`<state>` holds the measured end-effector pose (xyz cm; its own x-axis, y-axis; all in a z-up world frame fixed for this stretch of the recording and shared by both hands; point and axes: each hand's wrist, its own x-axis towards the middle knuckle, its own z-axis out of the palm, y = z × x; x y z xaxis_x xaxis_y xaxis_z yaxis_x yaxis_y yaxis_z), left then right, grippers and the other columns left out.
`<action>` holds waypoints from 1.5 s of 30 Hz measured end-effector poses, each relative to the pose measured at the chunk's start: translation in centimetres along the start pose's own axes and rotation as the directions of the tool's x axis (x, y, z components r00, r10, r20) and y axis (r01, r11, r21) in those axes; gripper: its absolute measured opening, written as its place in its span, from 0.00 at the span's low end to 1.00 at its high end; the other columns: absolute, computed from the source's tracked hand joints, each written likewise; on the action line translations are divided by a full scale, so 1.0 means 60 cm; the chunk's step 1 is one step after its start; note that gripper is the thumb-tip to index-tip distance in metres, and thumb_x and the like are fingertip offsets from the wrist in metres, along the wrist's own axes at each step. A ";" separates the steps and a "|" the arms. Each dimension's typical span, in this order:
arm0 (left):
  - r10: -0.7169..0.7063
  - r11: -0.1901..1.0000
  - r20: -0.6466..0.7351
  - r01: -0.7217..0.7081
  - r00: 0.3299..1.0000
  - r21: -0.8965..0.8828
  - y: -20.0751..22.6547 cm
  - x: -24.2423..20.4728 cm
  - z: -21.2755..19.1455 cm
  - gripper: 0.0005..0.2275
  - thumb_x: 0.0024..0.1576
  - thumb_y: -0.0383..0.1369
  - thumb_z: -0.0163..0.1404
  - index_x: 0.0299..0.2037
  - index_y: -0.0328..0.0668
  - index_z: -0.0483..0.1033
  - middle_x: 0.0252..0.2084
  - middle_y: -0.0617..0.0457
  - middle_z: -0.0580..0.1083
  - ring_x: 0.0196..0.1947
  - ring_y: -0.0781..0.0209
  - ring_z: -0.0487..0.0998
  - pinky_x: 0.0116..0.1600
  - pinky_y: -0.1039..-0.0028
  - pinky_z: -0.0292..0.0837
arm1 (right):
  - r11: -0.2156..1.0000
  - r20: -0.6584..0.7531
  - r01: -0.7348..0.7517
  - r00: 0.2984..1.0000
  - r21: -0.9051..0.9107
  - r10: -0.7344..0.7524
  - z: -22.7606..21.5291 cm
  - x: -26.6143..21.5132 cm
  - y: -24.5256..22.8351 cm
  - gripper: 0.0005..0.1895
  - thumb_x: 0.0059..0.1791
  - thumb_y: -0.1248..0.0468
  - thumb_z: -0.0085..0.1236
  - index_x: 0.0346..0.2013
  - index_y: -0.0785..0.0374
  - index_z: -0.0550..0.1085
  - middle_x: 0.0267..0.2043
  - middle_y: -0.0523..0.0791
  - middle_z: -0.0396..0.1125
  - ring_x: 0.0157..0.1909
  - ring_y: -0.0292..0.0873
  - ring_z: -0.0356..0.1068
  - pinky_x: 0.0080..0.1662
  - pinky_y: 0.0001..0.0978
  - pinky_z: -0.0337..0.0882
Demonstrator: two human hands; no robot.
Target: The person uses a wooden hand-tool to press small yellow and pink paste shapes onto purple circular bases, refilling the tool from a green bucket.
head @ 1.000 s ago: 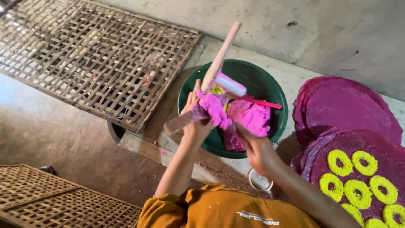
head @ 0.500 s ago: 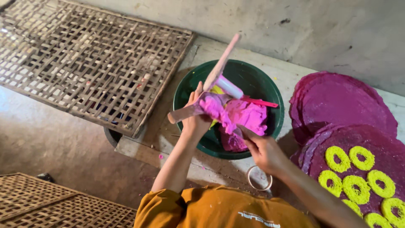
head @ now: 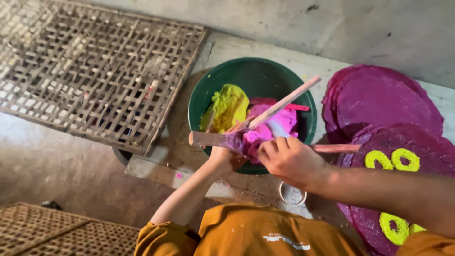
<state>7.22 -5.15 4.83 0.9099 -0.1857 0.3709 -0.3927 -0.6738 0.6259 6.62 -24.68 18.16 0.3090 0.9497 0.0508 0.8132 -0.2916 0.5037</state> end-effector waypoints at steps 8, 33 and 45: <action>-0.318 0.948 0.026 0.317 0.948 0.030 -0.046 -0.005 -0.059 0.38 0.47 0.45 0.57 0.70 0.44 0.61 0.55 0.42 0.73 0.54 0.48 0.76 0.57 0.61 0.74 | 0.946 0.353 -0.261 0.918 0.194 0.181 -0.133 -0.020 0.088 0.20 0.42 0.62 0.52 0.50 0.55 0.71 0.34 0.42 0.67 0.32 0.44 0.74 0.30 0.37 0.74; 0.024 0.987 -0.064 -0.013 0.998 0.163 -0.006 0.038 -0.032 0.38 0.42 0.38 0.62 0.67 0.46 0.65 0.64 0.53 0.70 0.56 0.59 0.76 0.57 0.52 0.71 | 0.972 0.245 -0.202 0.955 0.118 0.169 -0.035 0.026 0.018 0.12 0.45 0.64 0.51 0.41 0.66 0.71 0.28 0.46 0.68 0.26 0.44 0.74 0.26 0.35 0.74; -0.032 0.978 -0.429 0.118 0.903 0.174 -0.003 0.056 -0.058 0.26 0.57 0.38 0.59 0.63 0.38 0.67 0.71 0.45 0.66 0.58 0.45 0.75 0.52 0.62 0.76 | 0.133 0.224 -0.396 0.731 0.909 0.644 0.094 -0.003 -0.038 0.28 0.53 0.66 0.54 0.69 0.54 0.65 0.38 0.51 0.75 0.35 0.44 0.74 0.39 0.31 0.72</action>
<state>9.86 -3.16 8.35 0.7768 0.1606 0.6089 -0.2537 -0.8052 0.5360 7.49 -24.85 12.16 0.8605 0.4809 0.1683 0.4340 -0.5188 -0.7366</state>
